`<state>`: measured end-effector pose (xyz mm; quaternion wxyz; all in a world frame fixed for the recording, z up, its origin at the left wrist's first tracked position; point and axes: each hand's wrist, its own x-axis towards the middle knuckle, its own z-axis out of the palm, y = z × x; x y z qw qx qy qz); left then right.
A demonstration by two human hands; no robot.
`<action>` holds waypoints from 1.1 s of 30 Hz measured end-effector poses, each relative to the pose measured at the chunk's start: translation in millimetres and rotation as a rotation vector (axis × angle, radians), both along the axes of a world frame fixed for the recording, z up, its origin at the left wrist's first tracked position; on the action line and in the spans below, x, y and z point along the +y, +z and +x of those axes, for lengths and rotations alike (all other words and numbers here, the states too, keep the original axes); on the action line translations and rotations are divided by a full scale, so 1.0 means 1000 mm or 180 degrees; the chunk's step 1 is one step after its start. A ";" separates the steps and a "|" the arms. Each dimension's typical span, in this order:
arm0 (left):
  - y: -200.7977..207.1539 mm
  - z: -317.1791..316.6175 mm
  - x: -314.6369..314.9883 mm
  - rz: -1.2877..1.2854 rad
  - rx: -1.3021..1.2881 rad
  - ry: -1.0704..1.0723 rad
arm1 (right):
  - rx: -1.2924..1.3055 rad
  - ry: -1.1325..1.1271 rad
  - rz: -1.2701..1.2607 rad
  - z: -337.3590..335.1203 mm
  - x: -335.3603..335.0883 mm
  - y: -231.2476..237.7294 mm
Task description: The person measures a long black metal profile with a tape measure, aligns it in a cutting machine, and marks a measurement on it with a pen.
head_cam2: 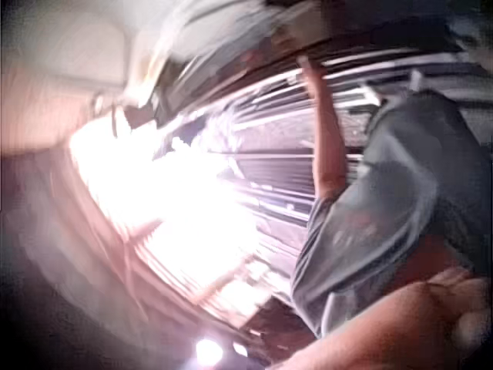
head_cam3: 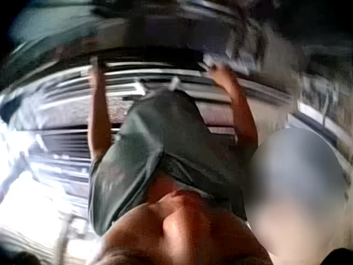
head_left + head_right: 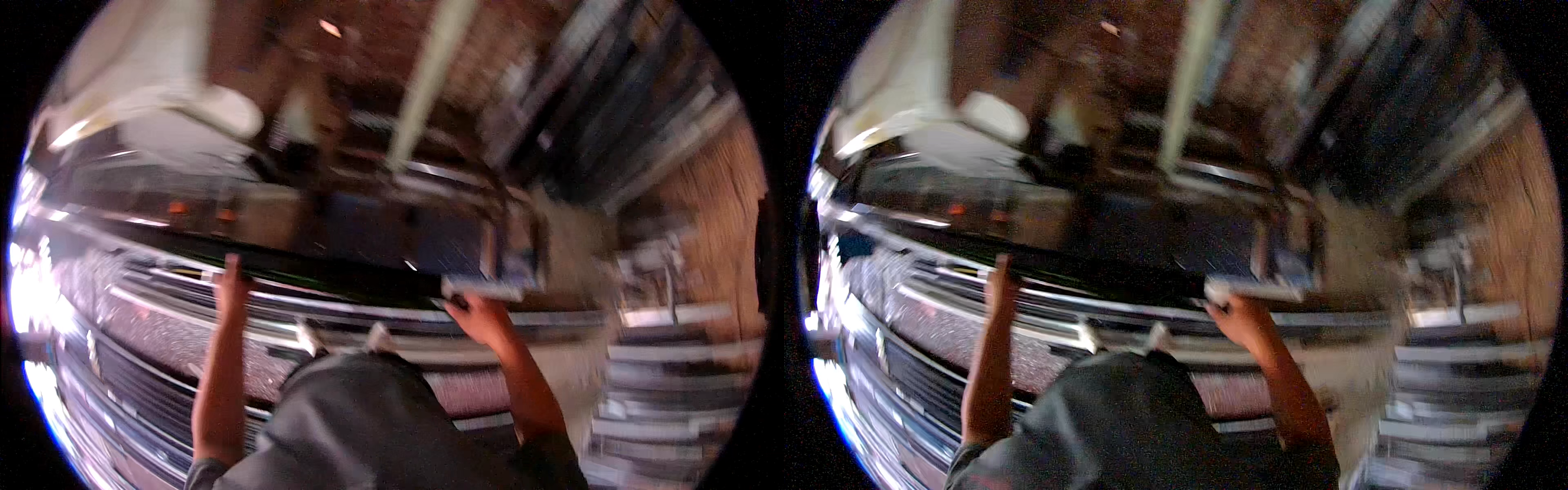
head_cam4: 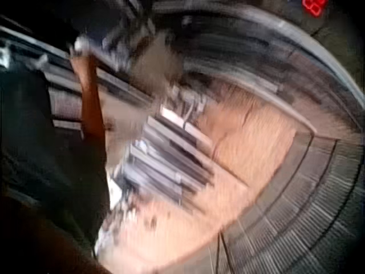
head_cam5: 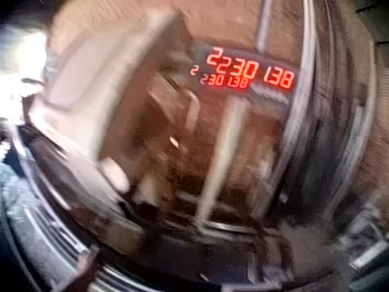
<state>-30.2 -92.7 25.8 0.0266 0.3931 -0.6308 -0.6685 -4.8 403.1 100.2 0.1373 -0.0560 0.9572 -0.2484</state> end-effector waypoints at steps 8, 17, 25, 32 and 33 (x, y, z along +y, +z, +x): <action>0.000 0.006 0.040 -0.0063 -0.0140 -0.0219 | -0.0506 -0.0459 0.0649 0.022 0.054 0.001; 0.001 0.016 0.048 0.0003 -0.0267 -0.0148 | -0.0521 -0.0407 0.0729 0.022 0.050 -0.001; -0.006 0.014 0.049 0.0123 -0.0195 -0.0100 | -0.0703 -0.0377 0.0788 0.018 0.055 -0.005; -0.019 0.018 0.032 0.0552 0.0021 -0.0306 | -0.0567 -0.0360 0.0670 0.018 0.056 -0.008; -0.017 0.017 0.036 0.0566 0.0041 -0.0285 | -0.0481 -0.0357 0.0609 0.018 0.057 -0.010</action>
